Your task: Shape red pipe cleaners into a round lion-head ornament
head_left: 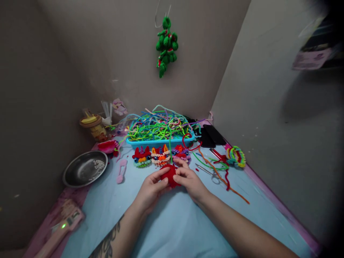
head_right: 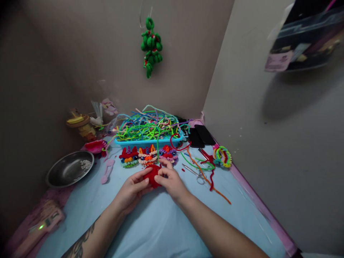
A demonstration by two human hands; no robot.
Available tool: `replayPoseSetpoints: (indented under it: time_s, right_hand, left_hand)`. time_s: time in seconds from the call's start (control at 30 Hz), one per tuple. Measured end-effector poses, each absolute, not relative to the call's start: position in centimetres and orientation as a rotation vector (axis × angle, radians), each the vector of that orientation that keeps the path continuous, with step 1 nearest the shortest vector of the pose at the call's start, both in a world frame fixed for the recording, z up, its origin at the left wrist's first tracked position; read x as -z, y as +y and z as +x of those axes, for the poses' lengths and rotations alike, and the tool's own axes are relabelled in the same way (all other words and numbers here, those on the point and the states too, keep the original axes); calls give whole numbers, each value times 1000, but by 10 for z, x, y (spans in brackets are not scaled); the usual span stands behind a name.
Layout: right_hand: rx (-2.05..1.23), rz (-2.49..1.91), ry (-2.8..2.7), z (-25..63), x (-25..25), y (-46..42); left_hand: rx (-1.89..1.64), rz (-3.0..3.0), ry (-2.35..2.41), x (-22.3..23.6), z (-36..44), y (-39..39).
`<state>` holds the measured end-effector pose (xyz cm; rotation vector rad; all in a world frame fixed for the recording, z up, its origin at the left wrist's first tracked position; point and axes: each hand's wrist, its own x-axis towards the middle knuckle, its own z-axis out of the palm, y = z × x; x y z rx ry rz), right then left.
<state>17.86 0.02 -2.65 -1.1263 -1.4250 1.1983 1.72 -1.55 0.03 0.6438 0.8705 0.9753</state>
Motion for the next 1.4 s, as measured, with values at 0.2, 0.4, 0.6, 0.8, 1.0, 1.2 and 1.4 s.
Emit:
replayPoseSetpoints:
  time_s: [0.2, 0.4, 0.6, 0.8, 1.0, 1.2, 1.4]
  right_hand:
    - [-845, -1173, -1600, 181, 20, -4]
    - [-446, -1158, -1829, 178, 17, -9]
    - [-353, -1112, -1969, 177, 16, -9]
    - [-431, -1043, -1974, 179, 14, -11]
    - [-352, -1070, -1980, 193, 7, -6]
    - [-293, -1059, -2038, 201, 3, -1]
    - [-629, -1129, -1914, 200, 4, 1]
  left_hand:
    - [-1111, 560, 939, 2, 15, -11]
    - [-1160, 518, 948, 4, 13, -8]
    - [-1182, 471, 1013, 4, 14, -7]
    - [-1163, 589, 1090, 4, 14, -6]
    - [-1033, 802, 1128, 2, 13, -8]
    - [-911, 960, 1083, 5, 15, -11]
    - [-893, 976, 1021, 3, 14, -13]
